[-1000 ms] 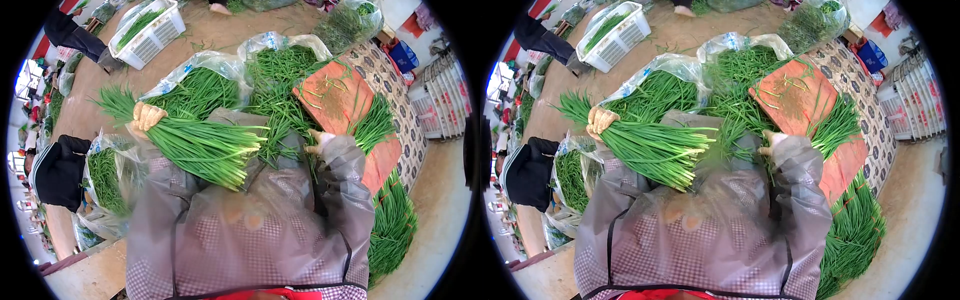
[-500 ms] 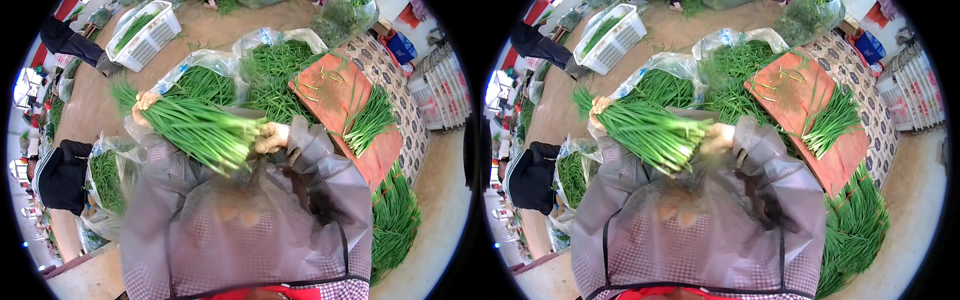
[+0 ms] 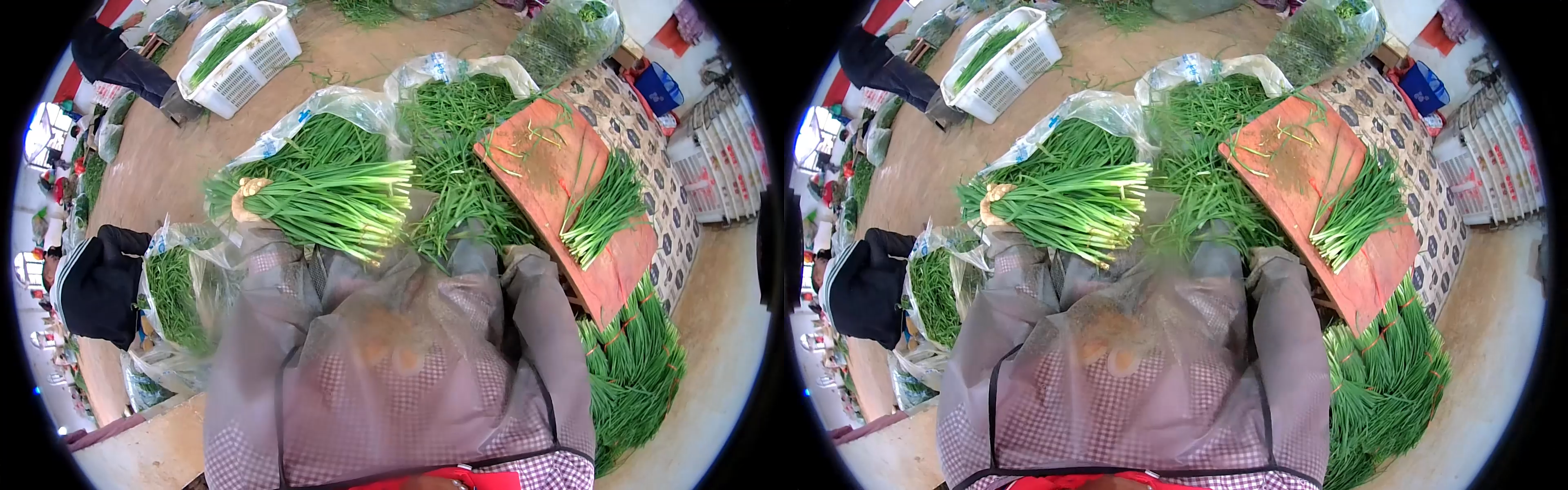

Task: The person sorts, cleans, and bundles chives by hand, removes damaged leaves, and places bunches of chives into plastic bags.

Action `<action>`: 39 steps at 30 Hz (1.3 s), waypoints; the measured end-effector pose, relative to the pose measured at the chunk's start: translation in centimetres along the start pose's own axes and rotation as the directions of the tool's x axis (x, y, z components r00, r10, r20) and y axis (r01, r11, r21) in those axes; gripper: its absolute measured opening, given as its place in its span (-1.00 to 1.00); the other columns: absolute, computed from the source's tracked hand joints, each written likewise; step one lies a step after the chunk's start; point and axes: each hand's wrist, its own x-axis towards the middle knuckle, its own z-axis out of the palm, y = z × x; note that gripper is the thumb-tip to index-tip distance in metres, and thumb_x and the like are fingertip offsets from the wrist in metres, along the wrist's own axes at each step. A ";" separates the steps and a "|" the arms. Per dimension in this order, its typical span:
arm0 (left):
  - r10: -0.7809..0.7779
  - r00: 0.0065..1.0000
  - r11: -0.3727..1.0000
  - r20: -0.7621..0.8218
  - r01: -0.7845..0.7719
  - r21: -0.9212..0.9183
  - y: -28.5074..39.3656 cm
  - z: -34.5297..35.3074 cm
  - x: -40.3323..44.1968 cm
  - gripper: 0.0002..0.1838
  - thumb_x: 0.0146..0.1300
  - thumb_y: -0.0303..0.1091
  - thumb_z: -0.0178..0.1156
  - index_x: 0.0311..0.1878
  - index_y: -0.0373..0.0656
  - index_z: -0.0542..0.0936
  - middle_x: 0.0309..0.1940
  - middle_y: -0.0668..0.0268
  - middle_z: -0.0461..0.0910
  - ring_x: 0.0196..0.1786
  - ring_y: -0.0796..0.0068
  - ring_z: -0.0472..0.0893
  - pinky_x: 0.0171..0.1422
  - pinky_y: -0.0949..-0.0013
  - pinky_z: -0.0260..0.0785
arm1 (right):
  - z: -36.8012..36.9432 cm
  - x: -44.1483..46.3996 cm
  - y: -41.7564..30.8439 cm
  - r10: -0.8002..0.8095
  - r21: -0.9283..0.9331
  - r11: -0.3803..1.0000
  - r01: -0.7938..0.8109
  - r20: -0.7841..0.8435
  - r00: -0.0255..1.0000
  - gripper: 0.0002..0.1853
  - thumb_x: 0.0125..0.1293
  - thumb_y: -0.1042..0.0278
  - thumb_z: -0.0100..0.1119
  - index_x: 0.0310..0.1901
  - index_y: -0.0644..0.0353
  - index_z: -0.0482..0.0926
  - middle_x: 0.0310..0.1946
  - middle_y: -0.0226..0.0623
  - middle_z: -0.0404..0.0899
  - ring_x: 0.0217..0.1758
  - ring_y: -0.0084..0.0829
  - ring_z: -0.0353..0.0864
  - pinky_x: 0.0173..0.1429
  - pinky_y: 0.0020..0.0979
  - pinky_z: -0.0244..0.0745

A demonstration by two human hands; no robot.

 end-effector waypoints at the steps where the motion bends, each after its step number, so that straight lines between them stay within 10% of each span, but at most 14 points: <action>1: 0.006 1.000 1.000 0.027 -0.006 0.012 -0.1 0.5 -0.1 -0.83 0.11 -0.52 -0.01 -0.20 -0.27 0.44 -0.47 0.36 0.48 -0.33 0.47 0.48 0.03 0.37 0.34 | 0.1 0.3 0.3 0.127 -0.035 0.991 -0.127 0.005 0.992 -0.59 0.30 0.03 0.06 0.16 -0.17 0.51 0.05 -0.13 0.57 0.11 -0.11 0.55 0.25 -0.23 0.37; 4: -0.018 0.998 0.999 0.059 0.016 0.031 -0.4 0.3 0.2 -0.83 0.13 -0.52 -0.01 -0.18 -0.28 0.44 -0.46 0.33 0.49 -0.31 0.45 0.49 0.03 0.37 0.33 | -4.4 1.3 -3.6 0.234 0.145 0.965 -0.217 -0.109 0.966 -0.64 0.22 0.11 0.13 0.06 -0.08 0.56 -0.04 -0.11 0.60 0.04 -0.08 0.57 0.14 -0.15 0.45; 6: -0.020 0.996 0.998 0.082 0.024 -0.052 -1.4 1.0 0.3 -0.83 0.13 -0.51 0.01 -0.18 -0.28 0.45 -0.46 0.32 0.49 -0.31 0.45 0.49 0.01 0.36 0.35 | -10.2 0.5 -8.8 -0.130 0.080 0.975 0.209 -0.557 0.820 -0.66 0.24 0.19 0.12 0.01 0.12 0.57 -0.09 -0.11 0.60 0.00 -0.06 0.57 0.10 -0.16 0.47; 9: 0.007 0.998 0.999 0.070 -0.004 -0.032 -2.2 1.1 0.4 -0.84 0.12 -0.51 0.02 -0.21 -0.28 0.44 -0.47 0.32 0.48 -0.34 0.44 0.49 -0.03 0.35 0.36 | -16.0 0.0 -16.9 -0.464 0.249 0.697 0.672 -0.558 0.688 -0.68 0.24 0.18 0.17 -0.03 0.12 0.62 -0.16 -0.08 0.61 -0.07 -0.15 0.58 0.04 -0.25 0.47; 11: -0.002 0.998 1.000 0.059 0.003 -0.018 -2.5 1.3 0.5 -0.85 0.12 -0.51 0.02 -0.22 -0.27 0.44 -0.48 0.32 0.48 -0.35 0.44 0.49 -0.04 0.34 0.37 | -14.4 2.8 -19.6 -0.680 -0.156 0.583 0.797 -0.631 0.374 -0.63 0.22 0.10 0.23 -0.04 0.15 0.64 -0.15 -0.11 0.61 -0.08 -0.21 0.57 -0.02 -0.29 0.48; 12: -0.003 0.999 1.000 0.050 0.003 -0.002 -2.5 1.2 0.5 -0.86 0.11 -0.51 0.02 -0.22 -0.27 0.44 -0.48 0.32 0.48 -0.36 0.44 0.48 -0.04 0.34 0.37 | -16.0 1.7 -23.0 -0.216 0.596 0.679 0.429 -0.396 0.892 -0.67 0.22 0.15 0.24 -0.08 0.19 0.66 -0.19 -0.14 0.64 -0.12 -0.29 0.58 -0.09 -0.34 0.49; 14: -0.003 0.999 1.000 0.039 0.002 0.020 -2.3 1.3 0.4 -0.86 0.11 -0.52 0.02 -0.23 -0.26 0.44 -0.49 0.32 0.48 -0.37 0.44 0.48 -0.04 0.34 0.37 | -13.8 4.0 -24.8 -0.098 0.884 0.392 0.253 -0.234 0.967 -0.67 0.25 0.13 0.21 -0.16 0.25 0.68 -0.32 -0.23 0.67 -0.20 -0.42 0.58 -0.14 -0.42 0.47; 16: -0.013 1.000 1.000 -0.018 0.012 -0.017 -2.5 1.7 0.2 -0.87 0.11 -0.53 0.00 -0.24 -0.26 0.43 -0.50 0.33 0.47 -0.38 0.43 0.48 -0.03 0.33 0.36 | -13.9 4.4 -25.2 -0.097 0.948 0.194 0.251 -0.236 0.967 -0.71 0.22 0.13 0.26 -0.26 0.22 0.71 -0.39 -0.22 0.68 -0.28 -0.30 0.61 -0.05 -0.36 0.47; 20: -0.018 0.997 1.000 -0.072 0.016 -0.022 -1.3 -0.1 0.3 -0.86 0.10 -0.54 0.00 -0.23 -0.27 0.44 -0.50 0.34 0.48 -0.38 0.43 0.48 -0.02 0.32 0.37 | -15.6 4.1 -20.9 0.138 0.908 -0.322 0.269 -0.236 0.962 -0.88 0.23 0.34 0.22 -0.35 0.16 0.70 -0.62 -0.56 0.47 -0.57 -0.74 0.26 -0.42 -0.62 0.13; 24: 0.012 0.994 1.000 -0.107 -0.012 0.000 -1.1 -1.9 0.5 -0.83 0.09 -0.54 0.01 -0.21 -0.30 0.46 -0.49 0.33 0.51 -0.37 0.43 0.50 0.00 0.30 0.38 | -14.4 6.5 -17.9 -0.163 0.941 0.069 0.333 -0.318 0.934 -0.55 0.20 0.34 0.27 0.15 0.20 0.52 0.04 -0.22 0.58 0.12 -0.41 0.48 0.28 -0.41 0.29; 26: -0.003 0.995 0.999 -0.095 0.007 0.037 -1.0 -2.2 0.4 -0.82 0.09 -0.54 0.02 -0.21 -0.30 0.47 -0.49 0.33 0.52 -0.37 0.43 0.50 0.01 0.29 0.38 | -15.2 6.9 -20.1 -0.212 0.895 0.280 0.346 -0.294 0.932 -0.51 0.18 0.34 0.29 0.18 0.18 0.50 0.07 -0.18 0.55 0.12 -0.42 0.48 0.25 -0.41 0.31; 31: 0.007 0.984 0.999 -0.180 0.002 0.055 -1.2 -1.5 0.0 -0.84 0.06 -0.53 0.05 -0.25 -0.28 0.48 -0.54 0.34 0.49 -0.39 0.43 0.50 0.00 0.28 0.39 | -15.0 8.2 -22.6 -0.048 0.958 -0.232 0.167 -0.183 0.982 -0.80 0.13 0.42 0.32 -0.23 0.34 0.69 -0.30 -0.23 0.70 -0.20 -0.45 0.64 -0.02 -0.45 0.50; 36: 0.028 0.968 0.995 -0.251 -0.003 0.099 -0.6 -2.6 -0.1 -0.89 0.06 -0.52 0.00 -0.31 -0.24 0.44 -0.57 0.36 0.47 -0.43 0.44 0.48 -0.03 0.26 0.39 | -15.3 7.0 -19.3 0.203 0.935 -0.151 0.321 -0.288 0.936 -0.82 0.21 0.36 0.20 -0.27 0.29 0.68 -0.29 -0.27 0.67 -0.17 -0.46 0.60 0.04 -0.40 0.41; 39: 0.039 0.954 0.989 -0.297 0.006 0.149 -0.1 -3.6 0.0 -0.91 0.07 -0.51 -0.04 -0.33 -0.22 0.41 -0.58 0.37 0.46 -0.45 0.44 0.48 -0.04 0.24 0.39 | -13.4 7.0 -15.3 0.003 0.976 -0.130 0.174 -0.175 0.984 -0.74 0.34 0.24 0.09 -0.27 0.25 0.67 -0.35 -0.27 0.68 -0.26 -0.44 0.63 -0.09 -0.42 0.48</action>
